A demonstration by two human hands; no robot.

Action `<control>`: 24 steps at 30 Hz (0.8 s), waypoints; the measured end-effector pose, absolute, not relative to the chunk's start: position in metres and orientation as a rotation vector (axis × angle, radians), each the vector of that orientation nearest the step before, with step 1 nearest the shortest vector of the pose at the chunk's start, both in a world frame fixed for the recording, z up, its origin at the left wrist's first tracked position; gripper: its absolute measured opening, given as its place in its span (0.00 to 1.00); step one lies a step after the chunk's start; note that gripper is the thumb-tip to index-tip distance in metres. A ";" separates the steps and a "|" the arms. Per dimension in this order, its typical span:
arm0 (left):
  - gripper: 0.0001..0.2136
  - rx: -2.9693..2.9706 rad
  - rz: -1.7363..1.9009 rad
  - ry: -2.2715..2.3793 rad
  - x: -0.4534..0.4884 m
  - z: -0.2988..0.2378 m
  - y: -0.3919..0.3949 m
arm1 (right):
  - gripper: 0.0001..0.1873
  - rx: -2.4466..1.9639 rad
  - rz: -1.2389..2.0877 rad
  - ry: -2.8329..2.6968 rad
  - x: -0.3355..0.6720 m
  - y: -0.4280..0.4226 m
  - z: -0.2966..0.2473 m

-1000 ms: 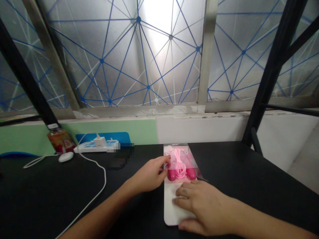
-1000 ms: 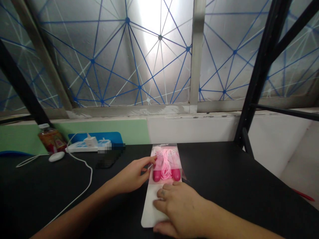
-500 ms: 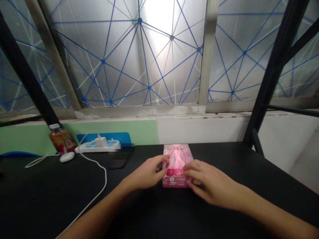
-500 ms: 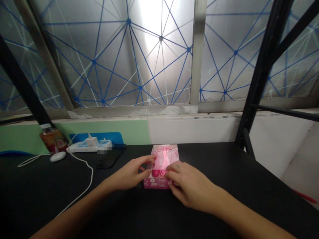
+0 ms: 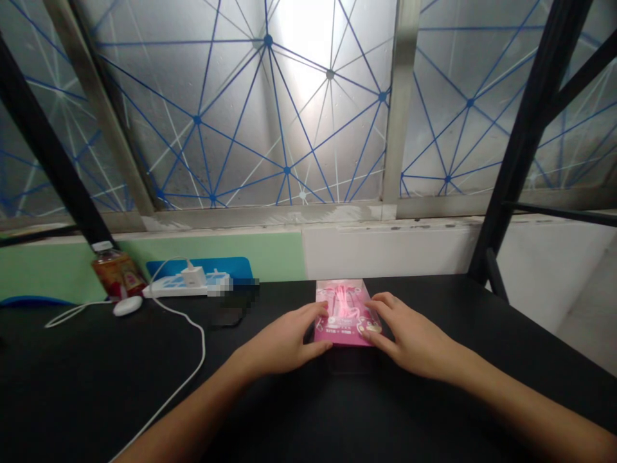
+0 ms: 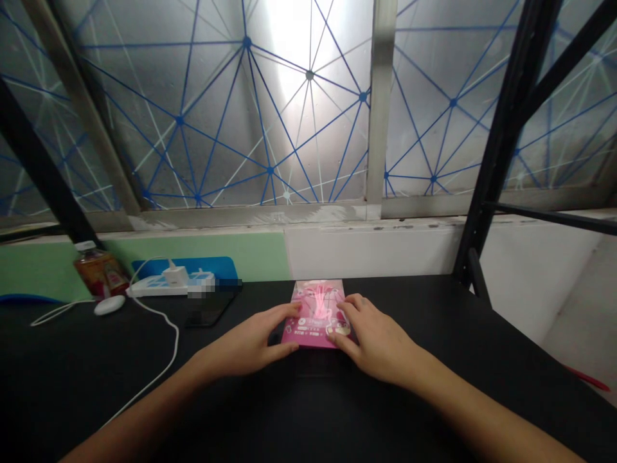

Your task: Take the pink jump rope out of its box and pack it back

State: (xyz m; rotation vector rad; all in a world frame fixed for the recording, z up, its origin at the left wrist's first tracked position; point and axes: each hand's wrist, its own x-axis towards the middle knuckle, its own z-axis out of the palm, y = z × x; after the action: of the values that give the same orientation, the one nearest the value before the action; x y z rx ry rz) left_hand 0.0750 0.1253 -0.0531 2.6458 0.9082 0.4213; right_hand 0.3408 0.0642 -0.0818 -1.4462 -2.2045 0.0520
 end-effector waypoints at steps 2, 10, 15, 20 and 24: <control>0.27 2.660 0.411 0.909 0.074 -0.053 0.126 | 0.22 -1.398 0.124 -2.256 0.343 0.063 -0.079; 0.25 2.708 0.393 0.929 0.075 -0.056 0.128 | 0.22 -1.362 0.130 -2.329 0.349 0.066 -0.083; 0.14 2.787 0.497 0.919 0.076 -0.056 0.128 | 0.17 -1.447 0.051 -2.226 0.347 0.069 -0.087; 0.15 2.673 0.344 0.983 0.077 -0.051 0.124 | 0.17 -1.469 0.414 -2.187 0.355 0.066 -0.085; 0.16 2.574 0.310 0.915 0.078 -0.054 0.126 | 0.19 -1.335 0.636 -2.231 0.362 0.068 -0.085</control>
State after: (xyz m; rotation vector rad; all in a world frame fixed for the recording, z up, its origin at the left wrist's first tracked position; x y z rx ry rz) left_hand 0.0780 0.1261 -0.0537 2.5736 0.9152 0.3099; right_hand 0.3621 0.0676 -0.0847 -1.3347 -2.2307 0.6362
